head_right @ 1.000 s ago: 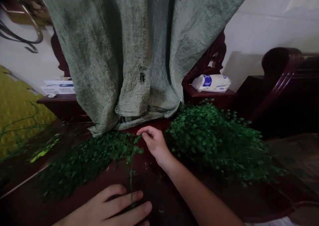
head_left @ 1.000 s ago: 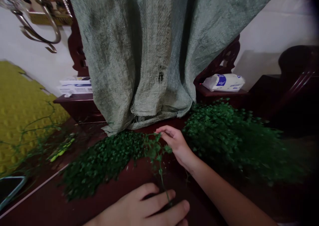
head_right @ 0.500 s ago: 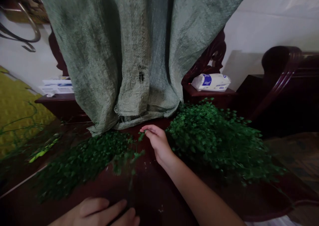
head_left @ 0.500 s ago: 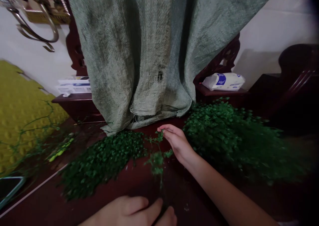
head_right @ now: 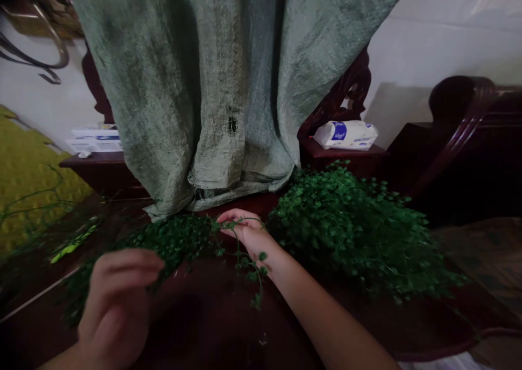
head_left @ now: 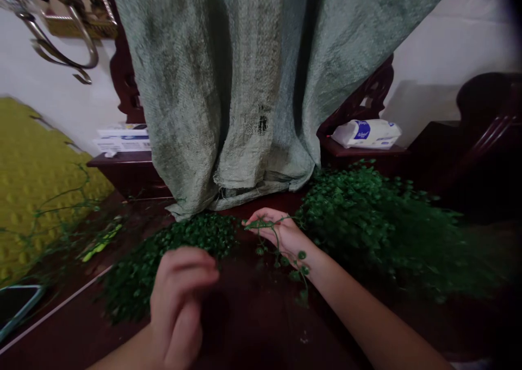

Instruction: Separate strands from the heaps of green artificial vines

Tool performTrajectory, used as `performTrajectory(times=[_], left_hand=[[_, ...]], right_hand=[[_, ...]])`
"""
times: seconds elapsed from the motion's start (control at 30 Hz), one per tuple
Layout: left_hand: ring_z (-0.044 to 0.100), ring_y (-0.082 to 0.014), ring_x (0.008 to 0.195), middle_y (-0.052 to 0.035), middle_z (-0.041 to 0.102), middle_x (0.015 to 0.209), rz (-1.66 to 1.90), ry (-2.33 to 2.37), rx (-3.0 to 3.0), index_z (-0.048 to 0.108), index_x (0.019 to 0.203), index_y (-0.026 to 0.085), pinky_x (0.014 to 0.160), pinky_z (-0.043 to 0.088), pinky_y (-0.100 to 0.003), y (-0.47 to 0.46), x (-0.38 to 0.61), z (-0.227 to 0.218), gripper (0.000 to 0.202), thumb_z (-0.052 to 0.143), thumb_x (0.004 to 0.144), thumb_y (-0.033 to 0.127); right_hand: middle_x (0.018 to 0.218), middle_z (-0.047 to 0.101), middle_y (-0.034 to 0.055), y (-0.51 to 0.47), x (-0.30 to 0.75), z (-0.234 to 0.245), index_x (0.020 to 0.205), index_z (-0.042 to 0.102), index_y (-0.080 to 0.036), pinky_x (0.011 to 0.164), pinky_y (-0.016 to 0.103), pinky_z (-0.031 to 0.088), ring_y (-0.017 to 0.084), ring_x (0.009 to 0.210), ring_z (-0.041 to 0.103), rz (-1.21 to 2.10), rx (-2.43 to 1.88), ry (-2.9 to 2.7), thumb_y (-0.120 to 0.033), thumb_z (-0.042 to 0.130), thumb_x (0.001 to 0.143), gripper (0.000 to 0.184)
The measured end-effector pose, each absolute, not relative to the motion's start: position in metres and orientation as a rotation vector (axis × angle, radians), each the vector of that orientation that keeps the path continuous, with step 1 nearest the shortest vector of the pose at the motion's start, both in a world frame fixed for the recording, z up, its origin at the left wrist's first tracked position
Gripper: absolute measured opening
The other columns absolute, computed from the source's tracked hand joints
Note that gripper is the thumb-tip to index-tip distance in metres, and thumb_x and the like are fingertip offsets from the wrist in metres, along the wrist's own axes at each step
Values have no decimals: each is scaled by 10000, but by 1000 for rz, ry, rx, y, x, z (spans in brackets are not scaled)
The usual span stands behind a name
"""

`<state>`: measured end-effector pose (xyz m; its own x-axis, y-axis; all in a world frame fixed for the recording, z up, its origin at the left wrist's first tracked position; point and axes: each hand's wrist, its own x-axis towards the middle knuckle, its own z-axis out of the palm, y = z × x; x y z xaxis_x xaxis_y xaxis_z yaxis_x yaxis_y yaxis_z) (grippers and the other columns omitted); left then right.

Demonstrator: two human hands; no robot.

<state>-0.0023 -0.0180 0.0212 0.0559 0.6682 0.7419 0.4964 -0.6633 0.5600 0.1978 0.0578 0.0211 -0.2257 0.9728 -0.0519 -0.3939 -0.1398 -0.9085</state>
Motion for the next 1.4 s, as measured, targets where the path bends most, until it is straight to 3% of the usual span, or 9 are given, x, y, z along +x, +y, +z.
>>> performTrajectory(times=[0.1, 0.27, 0.53, 0.63, 0.73, 0.87, 1.0, 1.17, 1.4], left_hand=[[536, -183, 705, -11, 578, 730, 1465, 1256, 1824, 607, 735, 224, 637, 454, -279, 3, 6, 40, 199, 522, 882, 328], [447, -131, 559, 20, 518, 591, 1156, 1260, 1271, 613, 674, 184, 510, 353, -222, 17, 15, 38, 335, 516, 876, 433], [508, -151, 576, 16, 563, 548, 1000, 1245, 1271, 672, 637, 175, 572, 398, -240, 7, 24, 43, 274, 657, 755, 422], [557, -161, 629, -3, 616, 623, 964, 1162, 1097, 694, 688, 165, 639, 444, -258, 8, 24, 42, 240, 676, 748, 396], [582, -148, 683, -34, 663, 760, 874, 963, 821, 693, 762, 155, 697, 472, -257, 10, 22, 39, 176, 664, 772, 328], [576, -102, 627, -14, 636, 719, 757, 850, 524, 675, 782, 150, 628, 459, -194, 12, 20, 37, 54, 672, 751, 194], [550, -101, 633, 14, 588, 707, 779, 867, 548, 656, 797, 165, 632, 453, -200, 11, 21, 38, 77, 661, 721, 179], [429, -120, 581, 28, 479, 590, 852, 1014, 846, 544, 560, 181, 575, 392, -213, 8, 26, 41, 159, 562, 708, 238], [432, -125, 611, 32, 490, 593, 850, 1090, 888, 542, 547, 173, 588, 388, -218, 5, 27, 39, 130, 554, 666, 223]], right_hand=[[788, 713, 15, 52, 194, 23, 778, 679, -179, 875, 312, 509, 154, 825, 683, 1653, -803, -1016, -229, 793, 617, 204], [827, 724, 16, 46, 192, 19, 844, 658, -188, 782, 269, 510, 129, 768, 678, 1661, -767, -1144, -238, 762, 691, 192], [792, 680, 3, 42, 191, 24, 841, 648, -172, 719, 241, 489, 114, 722, 641, 1662, -738, -1267, -261, 780, 682, 224], [789, 674, 0, 42, 191, 24, 833, 641, -171, 698, 245, 497, 115, 706, 638, 1690, -713, -1243, -252, 796, 663, 243], [809, 677, 7, 43, 191, 24, 841, 636, -171, 679, 255, 503, 119, 697, 637, 1719, -682, -1232, -254, 799, 665, 254], [824, 684, 9, 42, 191, 26, 851, 626, -179, 706, 262, 503, 125, 732, 643, 1687, -678, -1271, -252, 797, 671, 259], [830, 684, 8, 38, 189, 28, 834, 618, -187, 753, 282, 498, 137, 781, 646, 1596, -721, -1341, -239, 790, 668, 244], [837, 681, 5, 34, 188, 33, 835, 617, -196, 823, 322, 487, 150, 826, 644, 1466, -747, -1481, -178, 713, 715, 155], [811, 655, 4, 30, 186, 38, 815, 615, -190, 831, 326, 479, 156, 828, 622, 1245, -748, -1680, -85, 605, 740, 129]])
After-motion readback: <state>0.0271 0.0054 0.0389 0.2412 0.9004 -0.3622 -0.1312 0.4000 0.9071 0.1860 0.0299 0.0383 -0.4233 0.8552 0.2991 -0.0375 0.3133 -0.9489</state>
